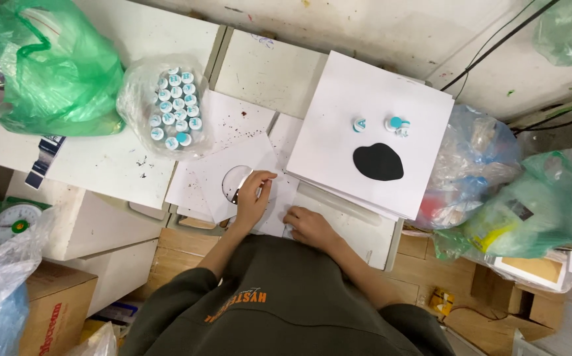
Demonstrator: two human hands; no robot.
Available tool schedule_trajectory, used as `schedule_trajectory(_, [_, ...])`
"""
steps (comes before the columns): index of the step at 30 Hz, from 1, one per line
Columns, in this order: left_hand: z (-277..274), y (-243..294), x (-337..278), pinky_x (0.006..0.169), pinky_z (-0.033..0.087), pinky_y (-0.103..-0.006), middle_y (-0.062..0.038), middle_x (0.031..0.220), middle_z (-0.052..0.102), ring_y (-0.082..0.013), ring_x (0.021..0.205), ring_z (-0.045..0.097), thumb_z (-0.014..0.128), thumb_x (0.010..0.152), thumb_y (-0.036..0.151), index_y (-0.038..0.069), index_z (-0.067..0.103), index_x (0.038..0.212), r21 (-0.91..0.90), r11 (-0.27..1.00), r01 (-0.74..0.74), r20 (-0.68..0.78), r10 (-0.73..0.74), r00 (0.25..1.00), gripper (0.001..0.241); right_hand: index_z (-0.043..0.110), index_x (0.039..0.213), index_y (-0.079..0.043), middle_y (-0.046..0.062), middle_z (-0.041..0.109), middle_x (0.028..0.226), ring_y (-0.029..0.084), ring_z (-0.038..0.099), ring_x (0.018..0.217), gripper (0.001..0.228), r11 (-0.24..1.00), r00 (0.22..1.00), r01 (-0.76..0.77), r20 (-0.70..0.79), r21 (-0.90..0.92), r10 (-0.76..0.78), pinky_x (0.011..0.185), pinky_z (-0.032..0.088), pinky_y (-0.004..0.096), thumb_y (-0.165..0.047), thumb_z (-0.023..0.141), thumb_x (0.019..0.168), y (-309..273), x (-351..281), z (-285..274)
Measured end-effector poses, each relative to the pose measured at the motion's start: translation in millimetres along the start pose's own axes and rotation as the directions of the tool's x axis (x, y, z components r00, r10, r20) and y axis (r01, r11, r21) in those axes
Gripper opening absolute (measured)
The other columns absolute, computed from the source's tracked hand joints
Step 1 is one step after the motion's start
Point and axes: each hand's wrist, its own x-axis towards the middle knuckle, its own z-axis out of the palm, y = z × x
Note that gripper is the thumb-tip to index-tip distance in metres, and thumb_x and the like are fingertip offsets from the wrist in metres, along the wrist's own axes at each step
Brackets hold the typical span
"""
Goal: The person unties a green plastic bag to remove a small black packet, then kneads the black material into a ball by hand. They flatten the material with a rolling pin on a stack of paper and press small plastic caps into it one at a time.
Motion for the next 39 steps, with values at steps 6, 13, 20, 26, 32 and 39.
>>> schedule_trajectory(6, [15.6, 8.6, 3.2, 0.079, 0.052, -0.0282, -0.009, 0.108, 0.071, -0.0182, 0.089, 0.065, 0.059, 0.1, 0.0, 0.001, 0.07, 0.112, -0.107, 0.994, 0.025, -0.025, -0.028, 0.999, 0.016, 0.067, 0.129, -0.012, 0.008, 0.062, 0.121, 0.025, 0.069, 0.099, 0.053, 0.903, 0.985, -0.169, 0.025, 0.396, 0.173, 0.082, 0.062, 0.037, -0.005, 0.078, 0.078, 5.8, -3.8, -45.0])
schedule_trajectory(13, [41.1, 43.0, 39.6, 0.087, 0.054, -0.0283, -0.009, 0.109, 0.073, -0.0167, 0.097, 0.07, 0.06, 0.101, 0.0, 0.0, 0.07, 0.114, -0.364, 0.93, 0.049, 0.171, 0.015, 0.985, 0.017, 0.07, 0.117, -0.005, 0.012, 0.071, 0.12, 0.023, 0.066, 0.117, 0.042, 0.38, 0.846, 0.346, -0.461, 0.858, 0.269, 0.106, 0.05, 0.036, 0.007, 0.077, 0.078, 21.1, -44.3, -121.0])
schedule_trajectory(20, [49.6, 131.2, 59.4, 0.092, 0.055, -0.0322, -0.008, 0.117, 0.067, -0.0203, 0.107, 0.066, 0.08, 0.088, 0.007, 0.006, 0.07, 0.116, -0.456, 0.861, -0.226, 0.297, 0.387, 0.873, 0.031, 0.062, 0.117, -0.006, 0.015, 0.068, 0.123, 0.022, 0.066, 0.118, 0.047, 0.396, 0.695, 0.448, -0.591, 0.802, 0.41, 0.1, 0.054, 0.036, 0.014, 0.074, 0.076, 0.3, -54.2, -140.8])
schedule_trajectory(26, [60.7, 147.1, 72.2, 0.096, 0.054, -0.0335, -0.003, 0.122, 0.069, -0.0199, 0.114, 0.062, 0.076, 0.095, 0.01, 0.013, 0.075, 0.122, -0.315, 0.885, -0.342, 0.395, 0.45, 0.801, 0.027, 0.063, 0.113, -0.002, 0.012, 0.065, 0.133, 0.021, 0.064, 0.112, 0.039, 0.442, 0.653, 0.332, -0.541, 0.833, 0.53, 0.091, 0.056, 0.035, 0.017, 0.072, 0.08, 1.4, -51.5, -147.3])
schedule_trajectory(32, [53.6, 118.9, 78.0, 0.109, 0.047, -0.0391, -0.006, 0.135, 0.067, -0.0225, 0.127, 0.061, 0.066, 0.1, 0.008, 0.006, 0.06, 0.141, -0.319, 0.919, -0.231, 0.425, 0.357, 0.832, 0.041, 0.062, 0.137, -0.006, 0.012, 0.069, 0.117, 0.02, 0.065, 0.112, 0.046, 0.12, 0.643, 0.623, -0.593, 0.773, 0.485, 0.094, 0.051, 0.032, -0.01, 0.076, 0.093, 28.9, -59.9, -159.0])
schedule_trajectory(39, [58.7, 79.5, 80.0, 0.096, 0.051, -0.0316, -0.003, 0.123, 0.072, -0.0183, 0.112, 0.068, 0.064, 0.097, 0.009, 0.009, 0.066, 0.129, -0.181, 0.982, 0.049, 0.443, 0.037, 0.895, 0.032, 0.06, 0.138, -0.005, 0.011, 0.063, 0.116, 0.014, 0.058, 0.084, 0.041, -0.27, 0.704, 0.699, -0.573, 0.662, 0.419, 0.074, 0.049, 0.026, -0.019, 0.074, 0.102, 31.5, -71.0, -158.9])
